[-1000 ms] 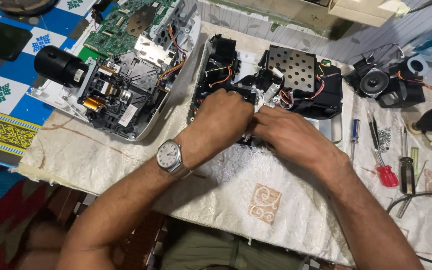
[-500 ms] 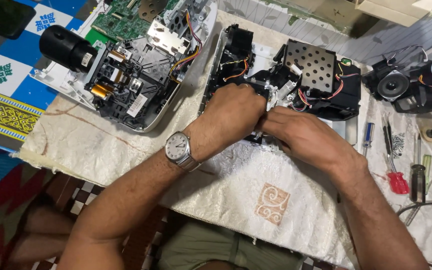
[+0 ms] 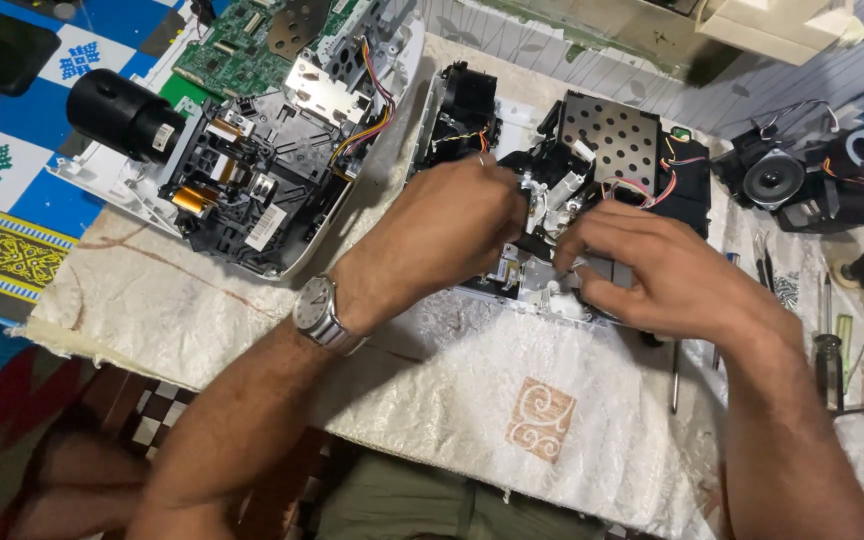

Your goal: Disassembling and repairing the internal components of an electronic device, involving unscrewing parts and manipulating ribbon cables.

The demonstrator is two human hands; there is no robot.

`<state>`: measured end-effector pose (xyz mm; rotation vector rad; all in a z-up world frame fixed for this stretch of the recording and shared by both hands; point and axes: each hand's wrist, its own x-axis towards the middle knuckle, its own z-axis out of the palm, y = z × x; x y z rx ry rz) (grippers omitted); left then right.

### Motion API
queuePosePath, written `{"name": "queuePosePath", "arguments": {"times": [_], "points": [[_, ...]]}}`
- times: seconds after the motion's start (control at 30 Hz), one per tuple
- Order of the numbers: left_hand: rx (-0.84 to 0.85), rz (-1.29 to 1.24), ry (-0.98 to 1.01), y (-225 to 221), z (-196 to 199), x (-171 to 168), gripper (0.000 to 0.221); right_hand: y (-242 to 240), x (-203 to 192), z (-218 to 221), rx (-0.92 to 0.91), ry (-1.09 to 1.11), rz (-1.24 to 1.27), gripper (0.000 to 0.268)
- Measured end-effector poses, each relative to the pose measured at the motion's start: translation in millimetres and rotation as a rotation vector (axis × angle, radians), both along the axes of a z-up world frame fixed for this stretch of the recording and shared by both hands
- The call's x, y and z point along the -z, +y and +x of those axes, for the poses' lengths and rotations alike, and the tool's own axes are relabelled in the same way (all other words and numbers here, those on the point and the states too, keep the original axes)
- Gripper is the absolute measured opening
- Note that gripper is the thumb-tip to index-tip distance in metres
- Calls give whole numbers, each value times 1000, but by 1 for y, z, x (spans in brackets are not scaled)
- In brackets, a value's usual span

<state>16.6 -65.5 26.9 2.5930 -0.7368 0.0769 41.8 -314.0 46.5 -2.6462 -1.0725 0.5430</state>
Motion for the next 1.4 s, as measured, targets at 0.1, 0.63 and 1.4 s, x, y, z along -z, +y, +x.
{"name": "queuePosePath", "arguments": {"times": [0.1, 0.63, 1.4], "points": [[42, -241, -268, 8, 4, 4, 17, 0, -2, 0, 34, -30, -121, 36], [19, -553, -875, 25, 10, 0, 8, 46, 22, -12, -40, -190, -214, 46], [-60, -466, -928, 28, 11, 0, 13, 55, 64, -17, -112, -487, 244, 28]]}}
